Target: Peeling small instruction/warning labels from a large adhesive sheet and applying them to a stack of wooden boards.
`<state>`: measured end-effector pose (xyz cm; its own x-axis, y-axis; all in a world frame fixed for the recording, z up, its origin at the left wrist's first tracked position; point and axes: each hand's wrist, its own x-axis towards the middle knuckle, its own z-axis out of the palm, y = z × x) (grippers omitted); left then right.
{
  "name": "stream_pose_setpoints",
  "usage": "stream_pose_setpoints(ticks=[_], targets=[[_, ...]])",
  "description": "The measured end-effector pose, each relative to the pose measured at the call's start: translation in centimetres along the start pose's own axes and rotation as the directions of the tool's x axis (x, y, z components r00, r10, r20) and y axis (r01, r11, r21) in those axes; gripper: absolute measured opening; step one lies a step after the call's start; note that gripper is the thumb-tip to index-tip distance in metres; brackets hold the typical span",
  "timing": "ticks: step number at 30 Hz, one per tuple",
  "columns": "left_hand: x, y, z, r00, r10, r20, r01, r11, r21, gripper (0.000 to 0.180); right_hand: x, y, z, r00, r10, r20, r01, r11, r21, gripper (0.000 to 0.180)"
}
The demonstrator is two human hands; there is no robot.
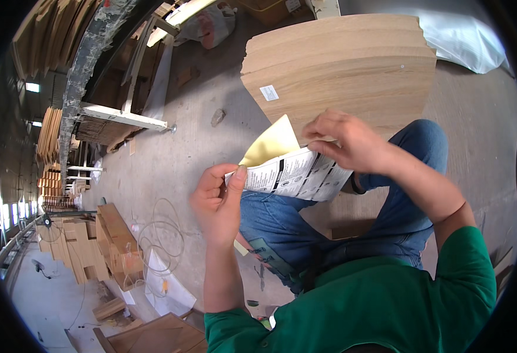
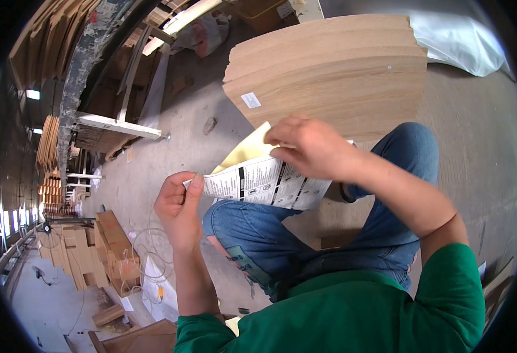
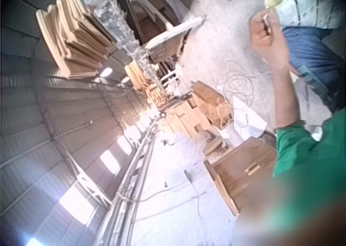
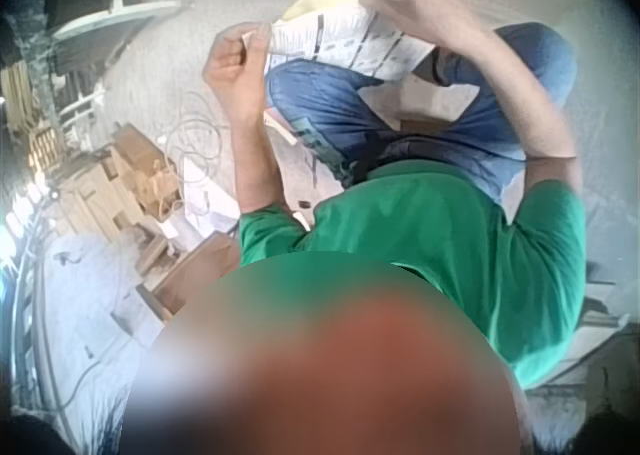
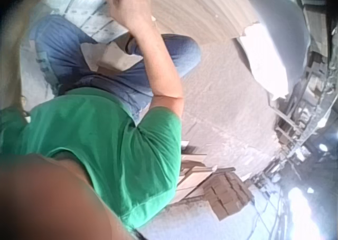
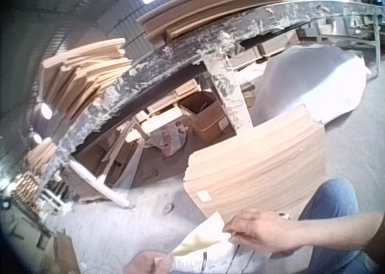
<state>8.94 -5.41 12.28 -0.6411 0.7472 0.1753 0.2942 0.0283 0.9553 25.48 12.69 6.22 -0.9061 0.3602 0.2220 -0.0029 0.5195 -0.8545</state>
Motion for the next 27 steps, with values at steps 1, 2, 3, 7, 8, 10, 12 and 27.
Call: stream_pose_setpoints(ticks=[1,2,3,7,8,10,12,27], targets=[[-0.1,-0.1,0.1,1.0,0.002,-0.009,-0.002,1.0,-0.016,0.012,0.0,-0.8,0.8,0.956,-0.219,-0.195,0.201,0.974,-0.108,0.015],[-0.2,-0.2,0.2,1.0,0.003,-0.018,-0.004,1.0,-0.031,0.012,0.0,-1.5,1.5,0.828,-0.435,-0.353,0.365,0.897,-0.249,0.018],[-0.2,-0.1,0.4,1.0,0.006,-0.013,-0.007,0.999,-0.036,0.012,-0.1,-2.1,2.2,0.828,-0.435,-0.354,0.362,0.897,-0.256,0.018],[-0.4,0.0,0.9,0.999,0.029,-0.038,-0.033,0.995,-0.098,0.012,0.0,-2.3,3.4,0.748,-0.494,-0.443,0.38,0.866,-0.324,0.023],[-0.4,-0.1,1.0,0.999,0.031,-0.033,-0.034,0.994,-0.102,0.012,0.0,-2.2,3.3,0.753,-0.507,-0.421,0.373,0.854,-0.362,0.023],[-0.7,-0.1,1.0,0.998,0.037,-0.049,-0.041,0.995,-0.094,0.012,0.0,-2.0,3.2,0.793,-0.47,-0.387,0.374,0.878,-0.3,0.023],[-0.8,-0.2,1.0,0.997,0.043,-0.061,-0.048,0.995,-0.089,0.012,-0.1,-2.0,3.1,0.832,-0.432,-0.349,0.366,0.899,-0.241,0.023],[-2.2,-0.3,0.9,0.999,0.028,-0.045,-0.029,0.999,-0.018,0.013,1.4,-0.7,0.9,0.857,0.107,0.505,-0.482,0.514,0.709,0.016]])
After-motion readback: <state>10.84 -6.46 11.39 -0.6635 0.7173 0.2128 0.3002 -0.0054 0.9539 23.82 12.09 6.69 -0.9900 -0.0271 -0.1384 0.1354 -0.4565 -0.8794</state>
